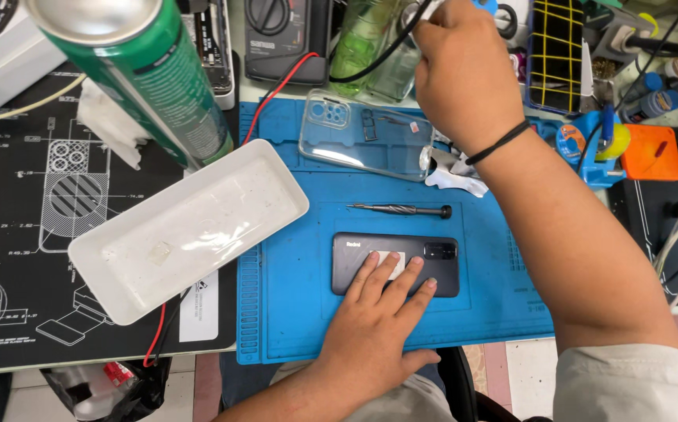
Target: The person applies adhesive to the back of a disassembled smartphone, then places the back cover and presses it into place. They wipe the exterior with a cloth, power on the device, and insert a SIM card using a SIM tool.
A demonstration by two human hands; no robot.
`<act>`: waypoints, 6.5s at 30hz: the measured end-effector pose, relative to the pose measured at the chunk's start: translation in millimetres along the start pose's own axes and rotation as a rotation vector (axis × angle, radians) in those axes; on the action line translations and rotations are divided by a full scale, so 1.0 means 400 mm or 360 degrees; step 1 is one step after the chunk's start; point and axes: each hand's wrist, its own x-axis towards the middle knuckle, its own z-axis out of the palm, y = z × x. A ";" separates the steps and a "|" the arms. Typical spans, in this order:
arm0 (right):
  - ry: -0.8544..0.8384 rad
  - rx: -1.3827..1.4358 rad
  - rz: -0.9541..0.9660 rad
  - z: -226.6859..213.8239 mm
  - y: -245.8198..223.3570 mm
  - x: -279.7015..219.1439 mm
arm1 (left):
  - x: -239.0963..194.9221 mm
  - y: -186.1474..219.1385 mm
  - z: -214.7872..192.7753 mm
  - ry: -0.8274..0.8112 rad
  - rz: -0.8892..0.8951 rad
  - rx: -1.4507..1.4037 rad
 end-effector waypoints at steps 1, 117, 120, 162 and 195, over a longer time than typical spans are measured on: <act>-0.0023 -0.0032 0.0003 0.008 0.008 0.000 | -0.001 -0.001 -0.001 0.0004 0.0003 -0.0014; -0.0279 0.0768 0.1480 -0.293 -0.243 -0.547 | 0.013 0.000 0.010 0.0025 -0.0047 0.0032; -0.0292 0.0531 0.1322 -0.248 -0.323 -0.585 | 0.018 0.004 0.007 -0.0006 -0.0043 0.0069; -0.0388 0.0321 0.1040 -0.211 -0.374 -0.508 | 0.027 0.011 0.009 -0.0071 -0.0089 0.0111; -0.0710 0.0412 -0.0238 -0.173 -0.310 -0.480 | -0.023 -0.092 -0.140 0.0455 -0.0587 -0.0084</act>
